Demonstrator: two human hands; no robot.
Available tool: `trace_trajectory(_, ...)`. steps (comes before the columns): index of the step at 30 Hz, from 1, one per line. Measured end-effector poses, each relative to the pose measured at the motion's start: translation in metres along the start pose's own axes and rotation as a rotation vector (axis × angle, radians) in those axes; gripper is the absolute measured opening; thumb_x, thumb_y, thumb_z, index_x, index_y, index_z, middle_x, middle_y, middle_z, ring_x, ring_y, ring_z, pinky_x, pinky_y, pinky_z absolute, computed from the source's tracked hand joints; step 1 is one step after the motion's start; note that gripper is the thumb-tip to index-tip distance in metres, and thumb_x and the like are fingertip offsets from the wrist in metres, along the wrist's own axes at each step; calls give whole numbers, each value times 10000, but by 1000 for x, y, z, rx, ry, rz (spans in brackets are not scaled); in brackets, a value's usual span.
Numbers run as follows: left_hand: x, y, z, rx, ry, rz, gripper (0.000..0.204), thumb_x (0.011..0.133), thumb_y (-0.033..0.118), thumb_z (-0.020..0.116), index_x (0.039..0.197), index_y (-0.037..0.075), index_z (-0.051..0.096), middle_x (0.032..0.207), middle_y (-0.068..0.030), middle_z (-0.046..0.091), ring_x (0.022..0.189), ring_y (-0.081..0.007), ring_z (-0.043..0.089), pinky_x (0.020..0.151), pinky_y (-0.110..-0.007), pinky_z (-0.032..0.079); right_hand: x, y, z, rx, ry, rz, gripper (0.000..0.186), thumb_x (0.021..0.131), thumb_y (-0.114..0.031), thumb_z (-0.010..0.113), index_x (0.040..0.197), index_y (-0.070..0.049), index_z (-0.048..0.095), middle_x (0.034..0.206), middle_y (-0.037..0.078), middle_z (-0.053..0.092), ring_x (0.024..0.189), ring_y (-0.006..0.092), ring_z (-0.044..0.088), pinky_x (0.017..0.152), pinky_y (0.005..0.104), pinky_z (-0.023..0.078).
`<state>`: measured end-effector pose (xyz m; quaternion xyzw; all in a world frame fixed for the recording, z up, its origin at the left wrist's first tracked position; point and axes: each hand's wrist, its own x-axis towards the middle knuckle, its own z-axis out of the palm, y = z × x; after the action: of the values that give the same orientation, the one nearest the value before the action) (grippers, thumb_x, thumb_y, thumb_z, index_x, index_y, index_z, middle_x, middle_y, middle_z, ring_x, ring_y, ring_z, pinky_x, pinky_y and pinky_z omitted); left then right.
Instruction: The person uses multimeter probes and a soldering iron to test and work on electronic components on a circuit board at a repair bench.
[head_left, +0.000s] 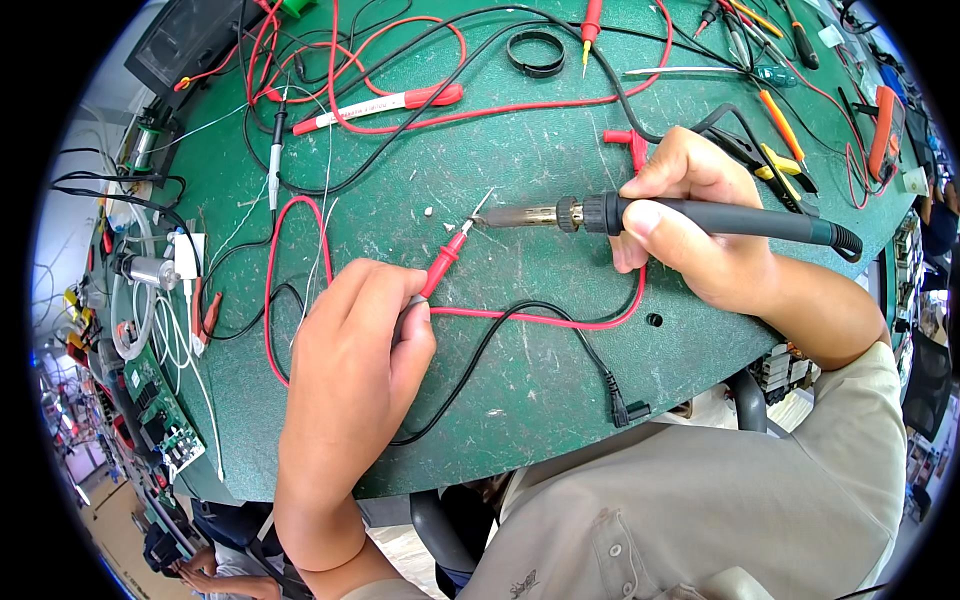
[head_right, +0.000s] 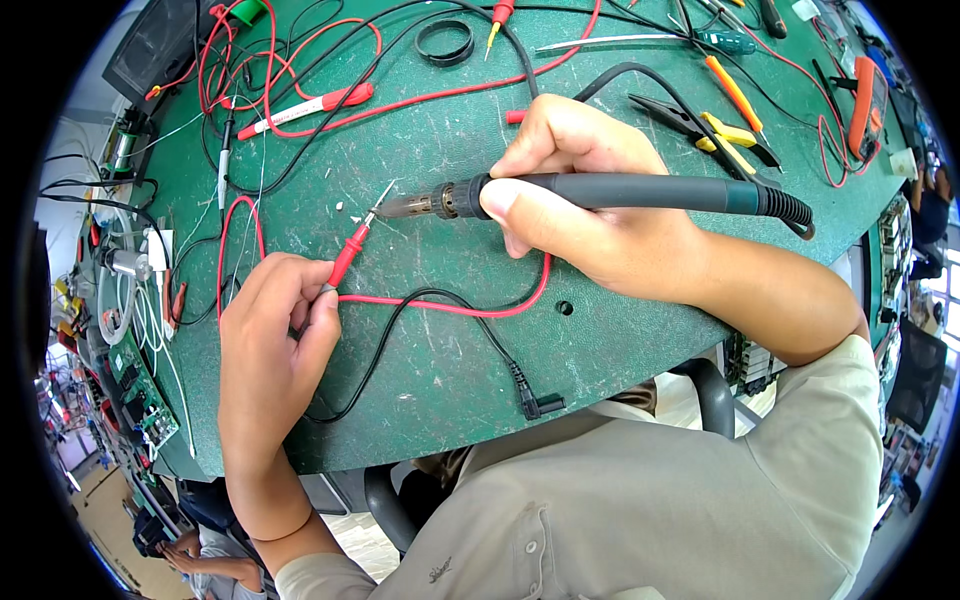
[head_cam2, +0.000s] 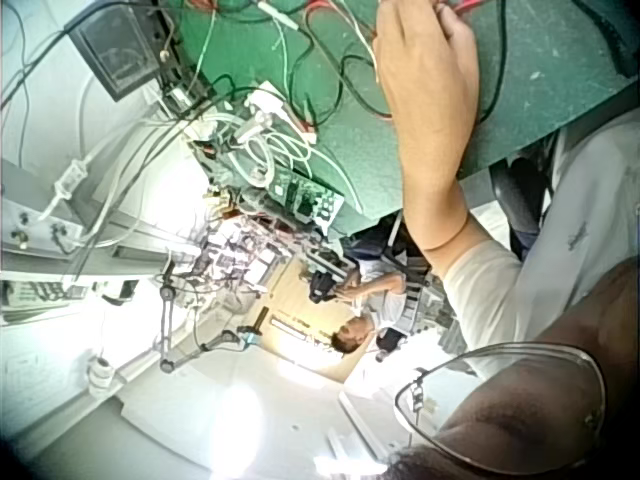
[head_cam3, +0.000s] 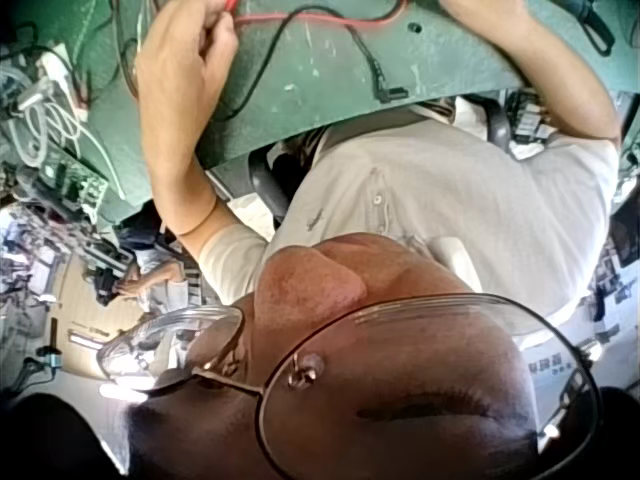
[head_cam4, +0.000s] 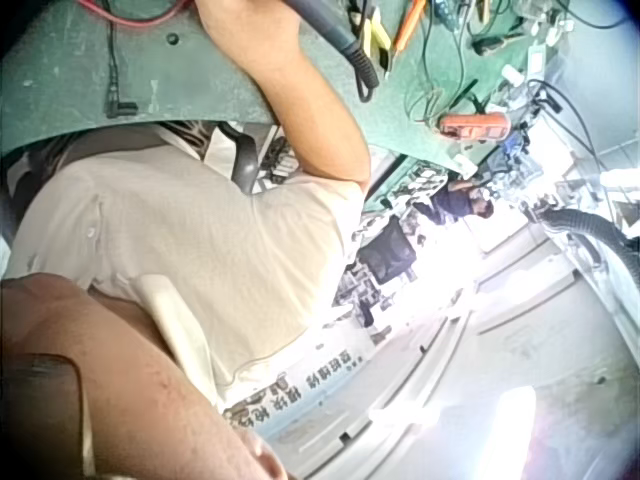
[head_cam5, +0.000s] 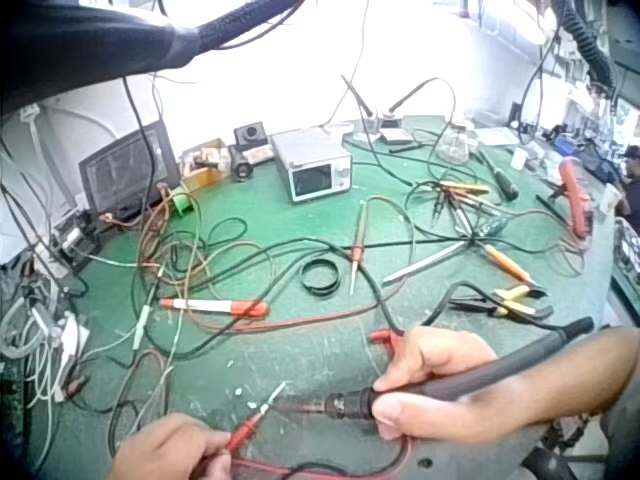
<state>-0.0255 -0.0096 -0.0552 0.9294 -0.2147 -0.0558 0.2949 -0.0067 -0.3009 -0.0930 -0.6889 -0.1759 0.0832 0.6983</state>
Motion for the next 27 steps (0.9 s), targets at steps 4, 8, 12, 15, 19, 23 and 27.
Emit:
trace_trajectory(4, 0, 0, 0, -8, 1, -5, 197, 819, -51, 663, 1010, -29, 618, 911, -176, 617, 793, -385, 624, 687, -447, 492, 0, -1, 0, -1, 4, 7, 134, 960, -64, 657, 966, -25, 529, 751, 29, 638, 670, 46, 606, 585, 222, 441)
trace_trajectory(8, 0, -1, 1, 3, 12, 10, 186, 822, -58, 658, 1002, -32, 622, 881, -147, 603, 741, -310, 578, 655, -397, 468, 0, -2, 0, 11, 6, 29, 135, 960, -65, 659, 967, -24, 531, 763, 28, 633, 678, 48, 615, 587, 218, 448)
trace_trajectory(12, 0, -1, 2, 11, 37, 25, 171, 825, -76, 648, 991, -38, 630, 819, -89, 574, 635, -162, 486, 592, -298, 419, 0, -2, 1, 22, 12, 11, 132, 960, -61, 659, 968, -21, 533, 792, 35, 638, 686, 52, 625, 592, 218, 461)
trace_trajectory(15, 0, -1, 2, 2, 37, 27, 171, 824, -76, 649, 990, -38, 630, 817, -90, 572, 632, -163, 485, 590, -301, 418, 0, 0, -1, 17, 7, 1, 129, 960, -57, 659, 969, -20, 535, 804, 37, 640, 688, 55, 627, 593, 219, 466)
trace_trajectory(19, 0, -1, 2, 3, 38, 29, 173, 824, -76, 650, 991, -37, 630, 819, -90, 573, 630, -165, 483, 588, -303, 416, 0, -1, -1, 43, 9, 8, 123, 959, -52, 658, 968, -22, 539, 808, 37, 640, 687, 58, 627, 588, 222, 467)
trace_trajectory(23, 0, 0, 1, 0, 26, 21, 181, 823, -66, 655, 999, -35, 626, 855, -119, 589, 688, -237, 531, 624, -349, 442, 0, -2, 1, 34, 17, 9, 122, 960, -57, 660, 970, -21, 543, 815, 38, 638, 691, 59, 630, 586, 223, 469)
trace_trajectory(27, 0, 1, 0, -7, 1, 1, 201, 819, -48, 665, 1013, -31, 615, 920, -178, 619, 804, -386, 624, 696, -444, 493, 0, 0, -2, -7, -2, -12, 130, 962, -69, 663, 973, -17, 544, 834, 43, 637, 693, 60, 631, 586, 224, 472)
